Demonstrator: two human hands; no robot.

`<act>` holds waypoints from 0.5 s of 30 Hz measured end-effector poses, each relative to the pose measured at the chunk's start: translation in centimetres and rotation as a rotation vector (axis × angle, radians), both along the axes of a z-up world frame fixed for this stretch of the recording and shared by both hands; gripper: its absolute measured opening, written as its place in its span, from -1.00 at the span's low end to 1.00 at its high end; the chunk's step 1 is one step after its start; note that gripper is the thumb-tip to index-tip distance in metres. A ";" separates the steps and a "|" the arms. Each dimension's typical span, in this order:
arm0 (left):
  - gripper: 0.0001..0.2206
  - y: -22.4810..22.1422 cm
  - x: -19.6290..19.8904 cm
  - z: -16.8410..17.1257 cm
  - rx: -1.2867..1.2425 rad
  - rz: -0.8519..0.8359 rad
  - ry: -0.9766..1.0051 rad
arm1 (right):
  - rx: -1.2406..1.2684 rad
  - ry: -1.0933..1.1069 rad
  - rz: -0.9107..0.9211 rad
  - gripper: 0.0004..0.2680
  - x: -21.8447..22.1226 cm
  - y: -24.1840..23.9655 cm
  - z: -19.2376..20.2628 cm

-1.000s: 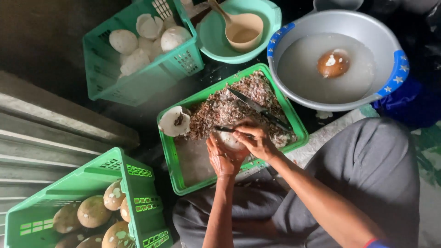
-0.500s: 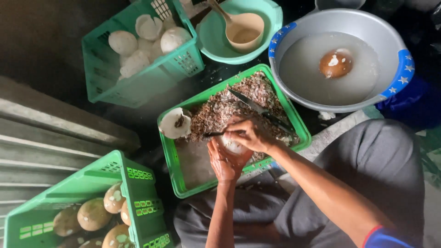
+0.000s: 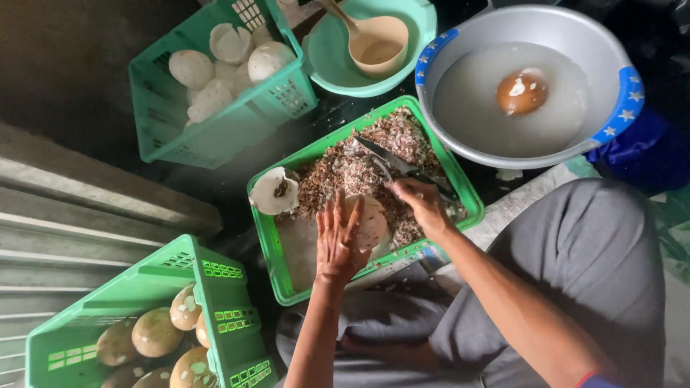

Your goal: A person uses a knife to manually peel the outer husk from a coconut while sitting on the floor.

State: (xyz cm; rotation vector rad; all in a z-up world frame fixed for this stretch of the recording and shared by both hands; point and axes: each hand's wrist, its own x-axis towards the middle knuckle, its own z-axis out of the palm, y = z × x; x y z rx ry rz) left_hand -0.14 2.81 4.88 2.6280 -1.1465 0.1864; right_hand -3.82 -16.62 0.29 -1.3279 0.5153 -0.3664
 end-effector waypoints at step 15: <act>-0.07 -2.4 0.1 -0.8 -0.603 0.498 0.514 | -0.083 -0.213 -0.001 -0.88 1.0 0.0 -1.8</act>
